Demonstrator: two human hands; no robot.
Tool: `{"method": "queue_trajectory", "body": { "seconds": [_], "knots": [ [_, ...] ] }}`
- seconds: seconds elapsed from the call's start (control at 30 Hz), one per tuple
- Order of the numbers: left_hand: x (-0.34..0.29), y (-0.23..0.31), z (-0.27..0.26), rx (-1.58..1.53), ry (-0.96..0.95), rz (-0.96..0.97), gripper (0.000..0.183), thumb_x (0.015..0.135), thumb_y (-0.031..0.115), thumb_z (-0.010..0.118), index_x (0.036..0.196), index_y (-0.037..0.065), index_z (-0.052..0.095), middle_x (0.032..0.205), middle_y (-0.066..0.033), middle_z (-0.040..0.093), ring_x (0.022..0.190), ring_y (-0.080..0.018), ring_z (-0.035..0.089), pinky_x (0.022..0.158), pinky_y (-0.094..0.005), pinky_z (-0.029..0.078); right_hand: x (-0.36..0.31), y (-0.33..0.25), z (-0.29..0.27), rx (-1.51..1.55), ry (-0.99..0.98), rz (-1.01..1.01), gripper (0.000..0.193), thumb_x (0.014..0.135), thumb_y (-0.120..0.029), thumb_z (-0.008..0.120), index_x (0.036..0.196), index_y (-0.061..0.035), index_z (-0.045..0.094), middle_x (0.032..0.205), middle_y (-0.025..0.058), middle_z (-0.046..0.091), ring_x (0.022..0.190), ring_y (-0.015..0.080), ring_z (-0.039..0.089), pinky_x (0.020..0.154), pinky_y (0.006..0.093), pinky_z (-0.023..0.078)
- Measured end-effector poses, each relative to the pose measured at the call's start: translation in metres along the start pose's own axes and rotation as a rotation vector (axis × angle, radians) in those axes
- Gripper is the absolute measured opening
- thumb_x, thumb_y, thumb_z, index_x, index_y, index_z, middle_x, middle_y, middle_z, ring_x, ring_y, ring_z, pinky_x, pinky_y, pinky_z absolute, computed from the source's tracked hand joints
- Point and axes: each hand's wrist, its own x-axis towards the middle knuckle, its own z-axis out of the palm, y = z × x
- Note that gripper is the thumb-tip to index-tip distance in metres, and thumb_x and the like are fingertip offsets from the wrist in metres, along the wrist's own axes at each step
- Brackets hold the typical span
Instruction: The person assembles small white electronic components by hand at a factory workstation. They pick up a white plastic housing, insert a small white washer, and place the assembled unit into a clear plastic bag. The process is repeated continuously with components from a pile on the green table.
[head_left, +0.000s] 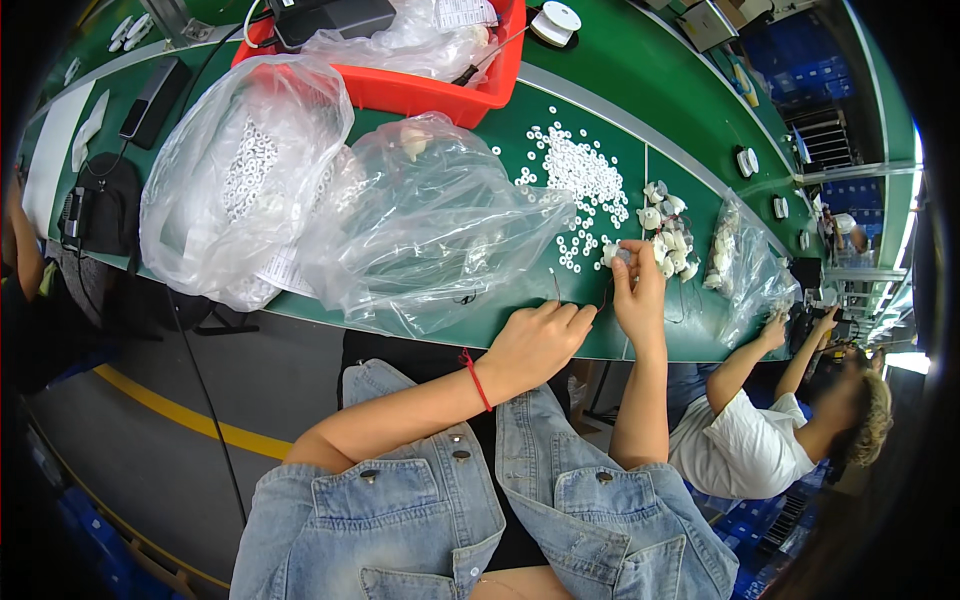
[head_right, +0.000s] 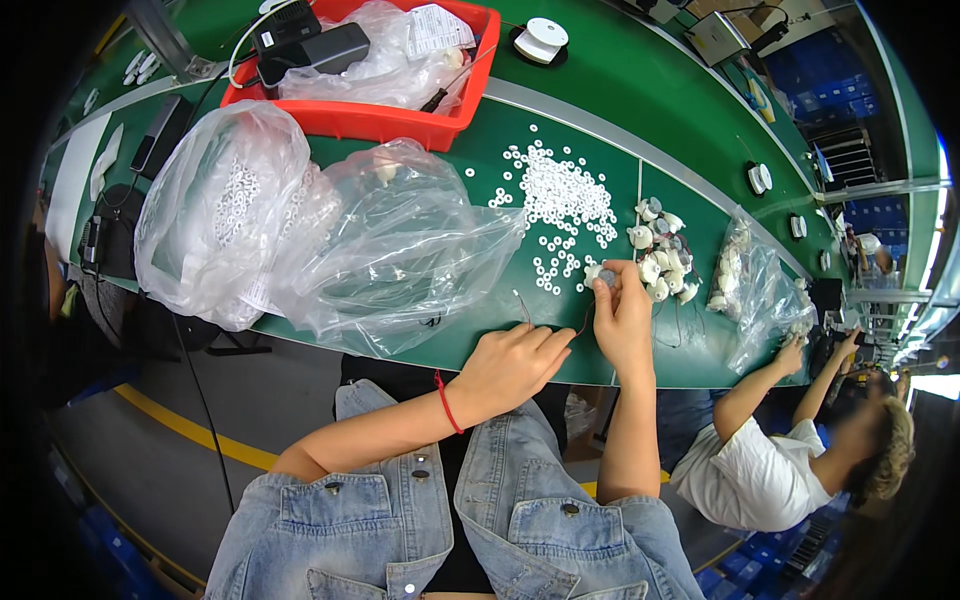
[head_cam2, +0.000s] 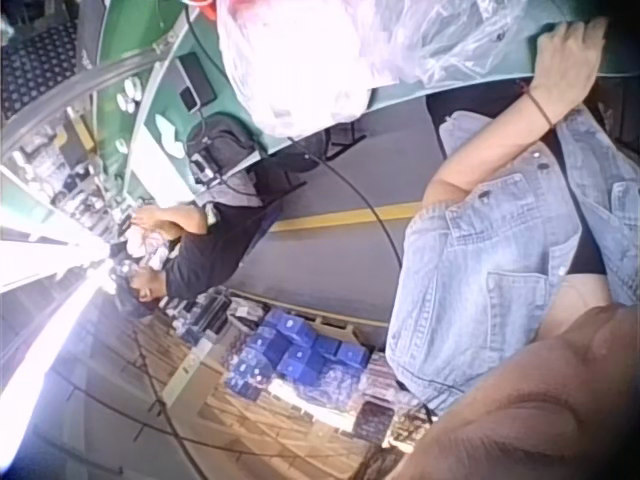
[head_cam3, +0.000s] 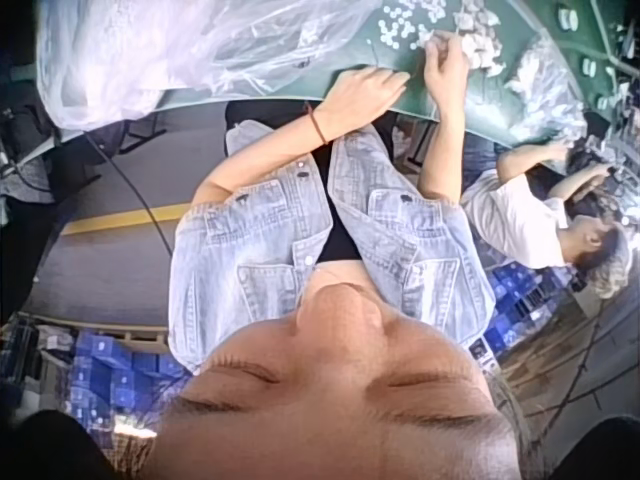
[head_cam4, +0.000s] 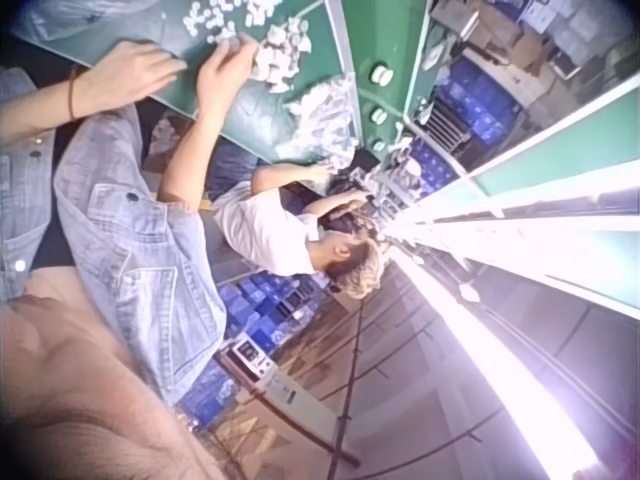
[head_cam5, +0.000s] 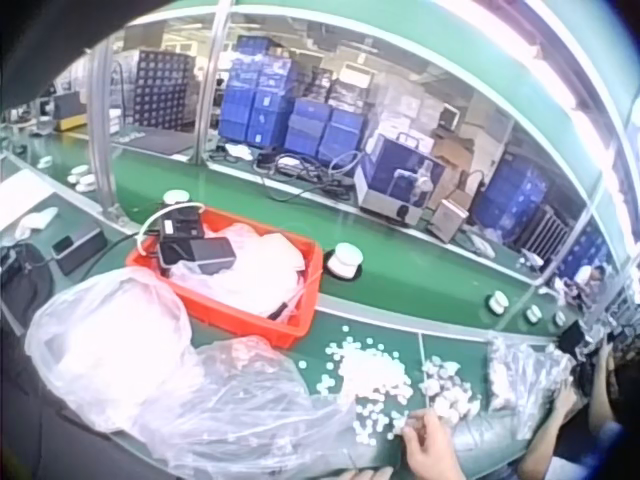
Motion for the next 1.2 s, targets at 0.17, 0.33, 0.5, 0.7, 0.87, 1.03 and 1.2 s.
{"method": "queue_trajectory", "body": {
  "seconds": [0.17, 0.33, 0.5, 0.7, 0.87, 1.03, 1.2],
  "knots": [
    [0.0, 0.0, 0.0, 0.025, 0.0, 0.009, 0.024, 0.086, 0.017, 0.068, 0.106, 0.005, 0.065, 0.075, -0.0032, 0.062, 0.066, -0.0174, 0.062, 0.056, -0.0289, 0.051, 0.001, -0.003, -0.002, -0.024, -0.02, -0.017, 0.014, 0.093, -0.003, 0.06, 0.105, 0.0016, 0.055, 0.06, 0.0046, 0.044, 0.052, 0.0119, 0.04, 0.048, 0.0297, 0.032],
    [0.0, 0.0, -0.001, 0.016, -0.003, 0.006, 0.024, 0.085, 0.017, 0.068, 0.106, 0.005, 0.065, 0.076, -0.0032, 0.062, 0.066, -0.0174, 0.062, 0.056, -0.029, 0.051, 0.002, -0.002, -0.004, -0.074, -0.062, -0.028, 0.014, 0.093, -0.004, 0.059, 0.104, 0.0005, 0.052, 0.063, 0.0119, 0.049, 0.055, 0.0234, 0.049, 0.052, 0.0363, 0.037],
    [-0.001, 0.0, 0.001, 0.004, -0.008, -0.003, 0.023, 0.085, 0.017, 0.068, 0.105, 0.005, 0.066, 0.076, -0.0036, 0.062, 0.066, -0.0174, 0.062, 0.056, -0.0293, 0.051, 0.009, -0.002, -0.014, -0.154, -0.21, -0.1, 0.019, 0.092, -0.004, 0.058, 0.101, -0.0008, 0.041, 0.075, 0.0233, 0.055, 0.073, 0.0455, 0.057, 0.062, 0.0477, 0.042],
    [0.001, 0.0, 0.001, 0.013, -0.018, -0.003, 0.022, 0.084, 0.016, 0.069, 0.103, 0.004, 0.067, 0.074, -0.0039, 0.06, 0.066, -0.0176, 0.062, 0.057, -0.0299, 0.051, 0.03, -0.015, -0.026, -0.312, -0.438, -0.16, 0.023, 0.091, -0.005, 0.059, 0.104, -0.0018, 0.04, 0.088, 0.0242, 0.058, 0.083, 0.0471, 0.058, 0.066, 0.0504, 0.044],
    [0.002, 0.001, -0.001, -0.007, -0.019, -0.009, 0.023, 0.083, 0.015, 0.069, 0.103, 0.004, 0.067, 0.073, -0.004, 0.06, 0.066, -0.018, 0.062, 0.057, -0.0302, 0.051, 0.028, -0.018, -0.025, -0.368, -0.46, -0.181, 0.025, 0.091, -0.006, 0.059, 0.107, -0.0032, 0.04, 0.092, 0.0238, 0.059, 0.085, 0.0474, 0.058, 0.07, 0.0526, 0.044],
    [0.002, 0.001, -0.001, -0.053, 0.002, -0.031, 0.023, 0.083, 0.015, 0.069, 0.104, 0.004, 0.066, 0.075, -0.0051, 0.061, 0.067, -0.0195, 0.063, 0.058, -0.0318, 0.052, 0.028, -0.003, -0.023, -0.286, -0.465, -0.088, 0.026, 0.091, -0.007, 0.059, 0.107, -0.003, 0.039, 0.092, 0.0247, 0.059, 0.084, 0.0482, 0.058, 0.069, 0.0521, 0.044],
    [0.004, 0.003, -0.002, -0.051, -0.015, -0.048, 0.023, 0.085, 0.016, 0.068, 0.106, 0.006, 0.066, 0.076, -0.0052, 0.062, 0.068, -0.0204, 0.063, 0.058, -0.0327, 0.052, 0.026, -0.001, -0.022, -0.222, -0.431, -0.111, 0.026, 0.092, -0.007, 0.059, 0.106, -0.0024, 0.038, 0.088, 0.0252, 0.058, 0.083, 0.0477, 0.057, 0.068, 0.0512, 0.042]
  ]
}}
